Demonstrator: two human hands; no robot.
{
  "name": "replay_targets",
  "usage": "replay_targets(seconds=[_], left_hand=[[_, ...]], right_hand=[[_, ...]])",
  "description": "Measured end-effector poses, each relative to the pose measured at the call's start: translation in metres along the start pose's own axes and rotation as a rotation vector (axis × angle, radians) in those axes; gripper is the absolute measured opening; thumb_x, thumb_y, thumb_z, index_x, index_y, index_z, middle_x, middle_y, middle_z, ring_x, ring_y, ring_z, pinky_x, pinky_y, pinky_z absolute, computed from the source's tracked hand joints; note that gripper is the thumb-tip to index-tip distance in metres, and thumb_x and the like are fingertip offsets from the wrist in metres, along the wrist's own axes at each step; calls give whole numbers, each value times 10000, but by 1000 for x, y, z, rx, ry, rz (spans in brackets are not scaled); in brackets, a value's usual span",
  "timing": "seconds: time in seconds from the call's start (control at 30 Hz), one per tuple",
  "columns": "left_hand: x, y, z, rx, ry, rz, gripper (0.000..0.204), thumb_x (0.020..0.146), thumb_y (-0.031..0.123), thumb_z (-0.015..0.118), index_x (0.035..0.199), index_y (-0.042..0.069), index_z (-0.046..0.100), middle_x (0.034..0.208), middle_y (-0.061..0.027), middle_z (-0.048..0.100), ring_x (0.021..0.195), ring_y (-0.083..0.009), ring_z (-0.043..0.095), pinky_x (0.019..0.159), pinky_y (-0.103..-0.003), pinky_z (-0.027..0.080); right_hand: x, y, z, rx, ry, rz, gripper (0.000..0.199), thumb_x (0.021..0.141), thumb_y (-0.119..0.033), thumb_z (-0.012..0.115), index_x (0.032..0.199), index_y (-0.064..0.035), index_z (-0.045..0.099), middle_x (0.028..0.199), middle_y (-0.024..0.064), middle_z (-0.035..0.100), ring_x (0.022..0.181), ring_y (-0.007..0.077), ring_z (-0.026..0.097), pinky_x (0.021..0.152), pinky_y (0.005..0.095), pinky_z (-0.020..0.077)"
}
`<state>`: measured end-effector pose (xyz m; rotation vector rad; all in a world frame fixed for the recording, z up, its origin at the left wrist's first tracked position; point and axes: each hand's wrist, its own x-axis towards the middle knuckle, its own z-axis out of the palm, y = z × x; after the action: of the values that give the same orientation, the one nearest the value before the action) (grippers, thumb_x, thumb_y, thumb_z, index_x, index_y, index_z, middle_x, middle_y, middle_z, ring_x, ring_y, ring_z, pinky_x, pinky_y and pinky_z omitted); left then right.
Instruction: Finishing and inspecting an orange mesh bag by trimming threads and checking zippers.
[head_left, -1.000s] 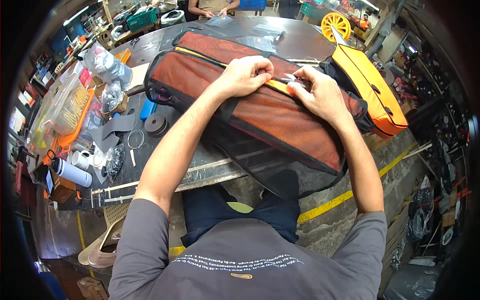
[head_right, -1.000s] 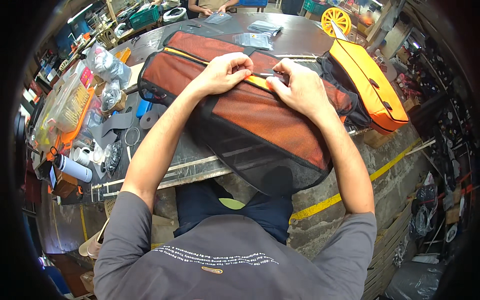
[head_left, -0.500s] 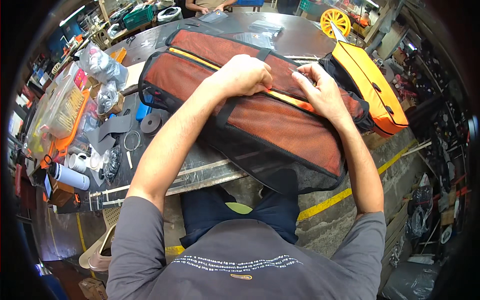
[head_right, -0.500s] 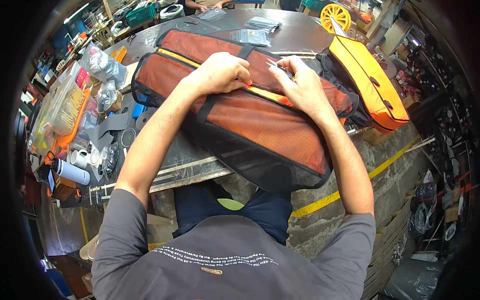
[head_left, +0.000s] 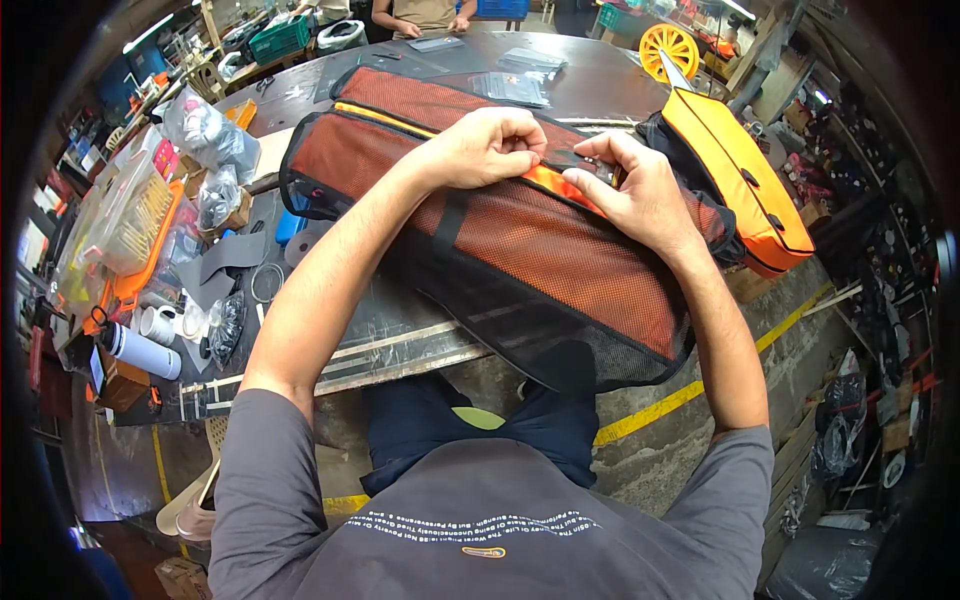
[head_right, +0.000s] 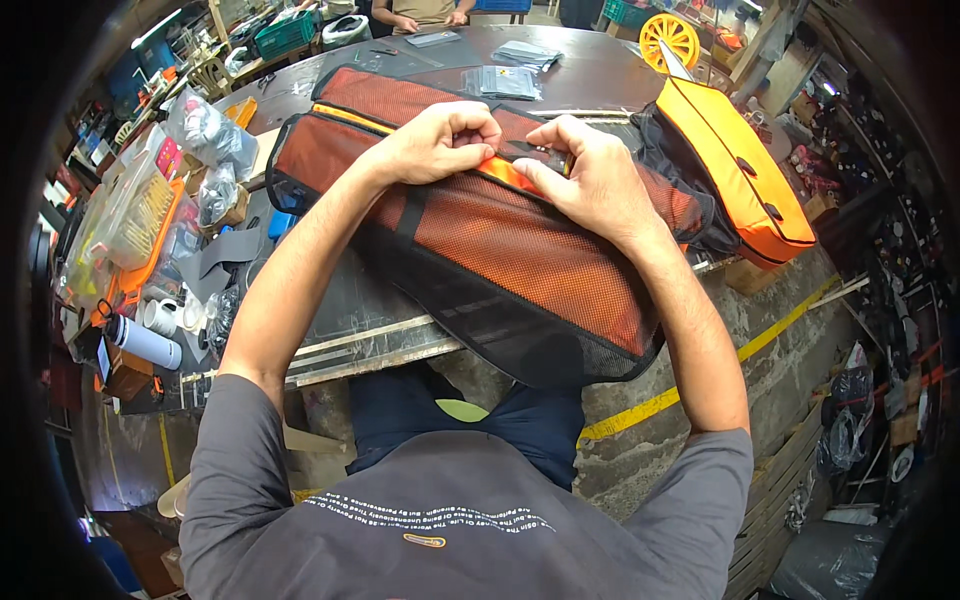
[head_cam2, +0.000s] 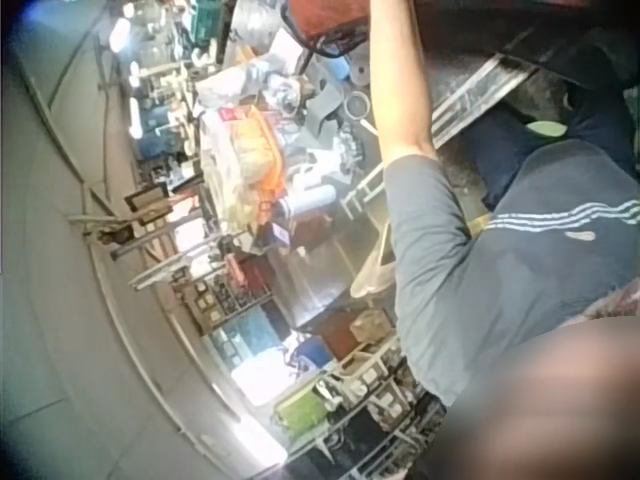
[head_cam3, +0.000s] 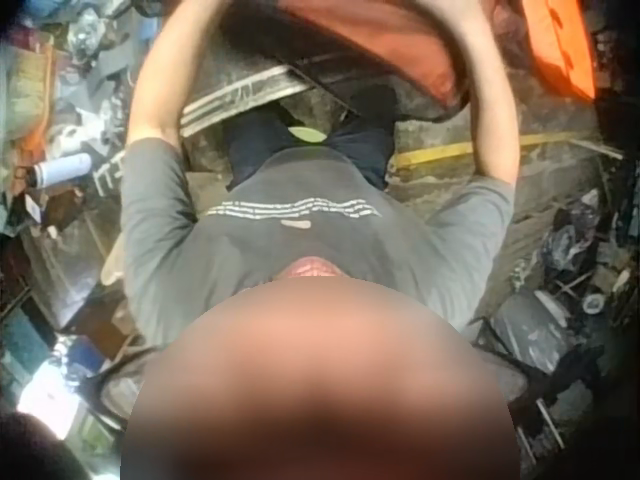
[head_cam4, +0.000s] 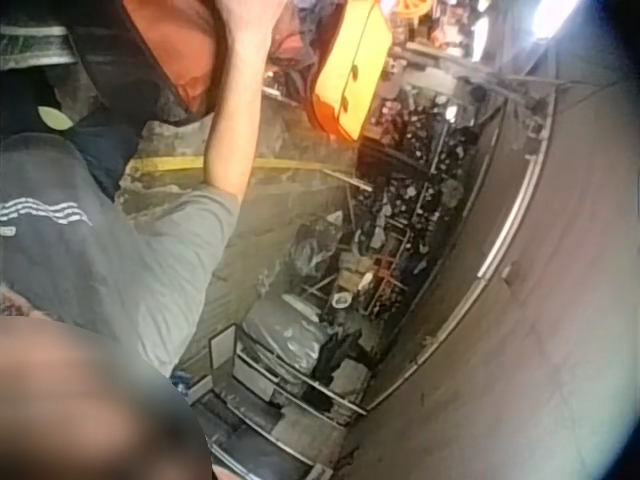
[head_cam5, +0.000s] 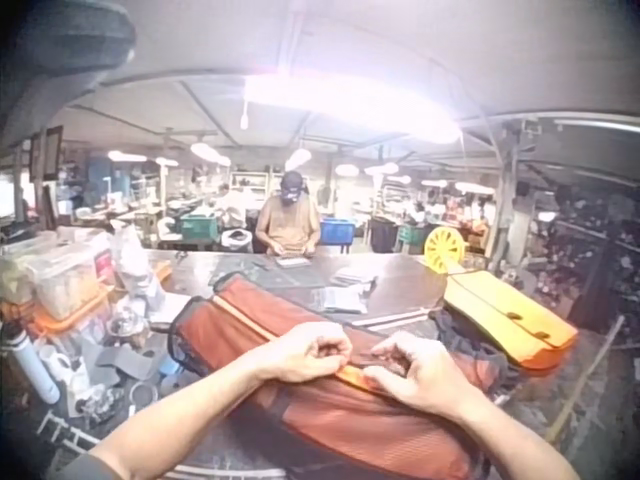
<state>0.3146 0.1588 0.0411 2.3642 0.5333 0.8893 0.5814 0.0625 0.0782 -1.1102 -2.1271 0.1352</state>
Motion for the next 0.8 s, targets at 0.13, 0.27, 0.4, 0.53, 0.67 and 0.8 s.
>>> replay_targets(seconds=[0.13,0.27,0.4,0.53,0.67,0.8], left_hand=[[1,1,3,-58,20,37,75,1051,106,717,1078,37,700,974,48,592,879,-60,532,766,-243,456],[2,2,2,-66,36,36,62,1059,103,711,1070,43,699,971,48,585,872,-60,526,763,-243,455],[4,2,1,-106,31,35,69,1055,111,718,1065,46,698,971,45,582,877,-64,529,766,-243,456],[5,1,-1,-79,30,54,72,1054,113,716,1072,45,699,980,40,586,888,-68,534,774,-247,460],[7,-3,-3,-100,16,28,71,1059,108,705,1088,43,698,1004,27,601,908,-77,546,790,-252,467],[7,-9,-5,-109,12,20,83,1065,116,702,1092,38,695,1015,20,614,928,-82,567,814,-256,482]], right_hand=[[1,5,2,-3,-10,30,295,941,-262,886,1078,-13,808,897,119,814,716,180,730,693,345,592],[1,-1,0,-10,-14,41,266,942,-257,879,1040,-18,815,882,114,817,717,185,745,697,350,600],[3,0,3,-7,-7,70,265,946,-264,871,1043,-25,814,877,111,815,703,184,740,694,359,600],[9,1,5,-36,-18,53,273,947,-281,870,1052,-35,815,868,105,812,702,182,735,694,359,597],[10,9,7,-22,-10,30,282,948,-292,872,1067,-43,816,878,106,810,710,182,734,696,358,593],[10,9,7,-26,-17,40,291,952,-298,870,1081,-43,814,895,112,809,714,182,733,696,360,592]])
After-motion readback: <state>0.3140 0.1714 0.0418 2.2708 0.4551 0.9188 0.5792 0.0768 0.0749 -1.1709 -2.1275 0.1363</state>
